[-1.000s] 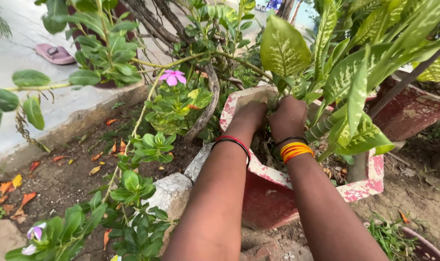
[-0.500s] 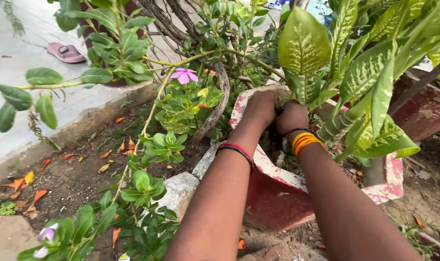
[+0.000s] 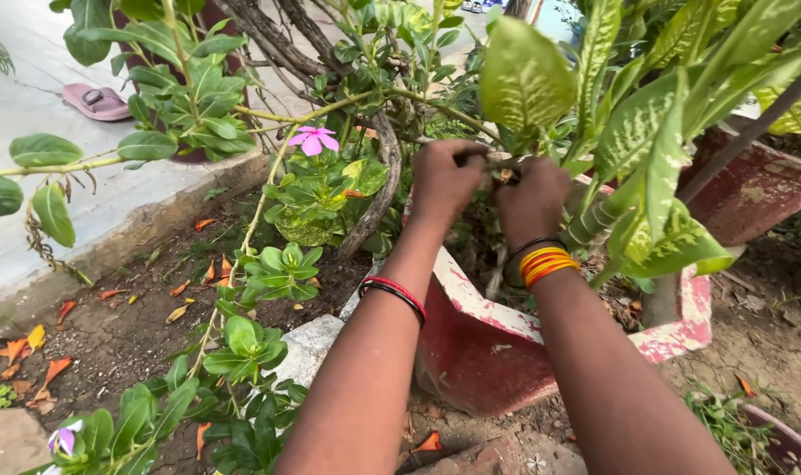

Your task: Weeding and maintaining plants in outdoor pots.

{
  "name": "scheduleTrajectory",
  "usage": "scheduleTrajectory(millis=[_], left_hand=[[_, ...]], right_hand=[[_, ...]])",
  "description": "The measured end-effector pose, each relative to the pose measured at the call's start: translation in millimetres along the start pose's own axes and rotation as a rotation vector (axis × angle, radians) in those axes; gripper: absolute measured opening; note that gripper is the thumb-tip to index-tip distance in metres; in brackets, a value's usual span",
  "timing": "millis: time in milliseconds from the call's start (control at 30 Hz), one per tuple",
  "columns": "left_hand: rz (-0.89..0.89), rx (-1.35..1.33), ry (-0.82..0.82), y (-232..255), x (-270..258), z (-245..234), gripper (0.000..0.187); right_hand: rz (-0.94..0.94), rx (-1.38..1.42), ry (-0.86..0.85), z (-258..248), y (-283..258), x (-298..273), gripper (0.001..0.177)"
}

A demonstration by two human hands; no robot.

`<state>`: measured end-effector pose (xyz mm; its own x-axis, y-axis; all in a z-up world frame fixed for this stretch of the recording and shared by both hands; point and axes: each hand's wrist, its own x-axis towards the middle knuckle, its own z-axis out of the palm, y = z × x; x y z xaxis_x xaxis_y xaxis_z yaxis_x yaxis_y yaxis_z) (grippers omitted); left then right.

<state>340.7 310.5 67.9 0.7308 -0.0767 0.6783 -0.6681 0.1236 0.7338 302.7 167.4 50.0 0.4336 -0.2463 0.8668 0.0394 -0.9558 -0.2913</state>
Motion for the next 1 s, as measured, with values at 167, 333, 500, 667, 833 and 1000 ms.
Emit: scheduleTrajectory(millis=[167, 333, 500, 667, 833, 1000], left_hand=[[0.029, 0.601, -0.117, -7, -19, -7, 0.012], [-0.063, 0.751, -0.481, 22, -39, -20, 0.033], [-0.222, 0.872, -0.561, 27, -38, -5, 0.029], [-0.092, 1.0, -0.58, 3, -35, 2, 0.027], [-0.07, 1.019, -0.561, 17, -37, 2, 0.025], [0.003, 1.112, -0.542, 22, -39, 4, 0.022]], right_hand=[[-0.129, -0.025, -0.151, -11, -9, -2, 0.011], [-0.069, -0.078, -0.215, -18, -21, -4, 0.01], [-0.047, -0.128, -0.253, -23, -22, -6, 0.012], [-0.014, -0.107, -0.245, -23, -20, -7, 0.012], [0.008, -0.084, -0.234, -25, -21, -6, 0.012], [0.025, -0.065, -0.22, -25, -20, -6, 0.012]])
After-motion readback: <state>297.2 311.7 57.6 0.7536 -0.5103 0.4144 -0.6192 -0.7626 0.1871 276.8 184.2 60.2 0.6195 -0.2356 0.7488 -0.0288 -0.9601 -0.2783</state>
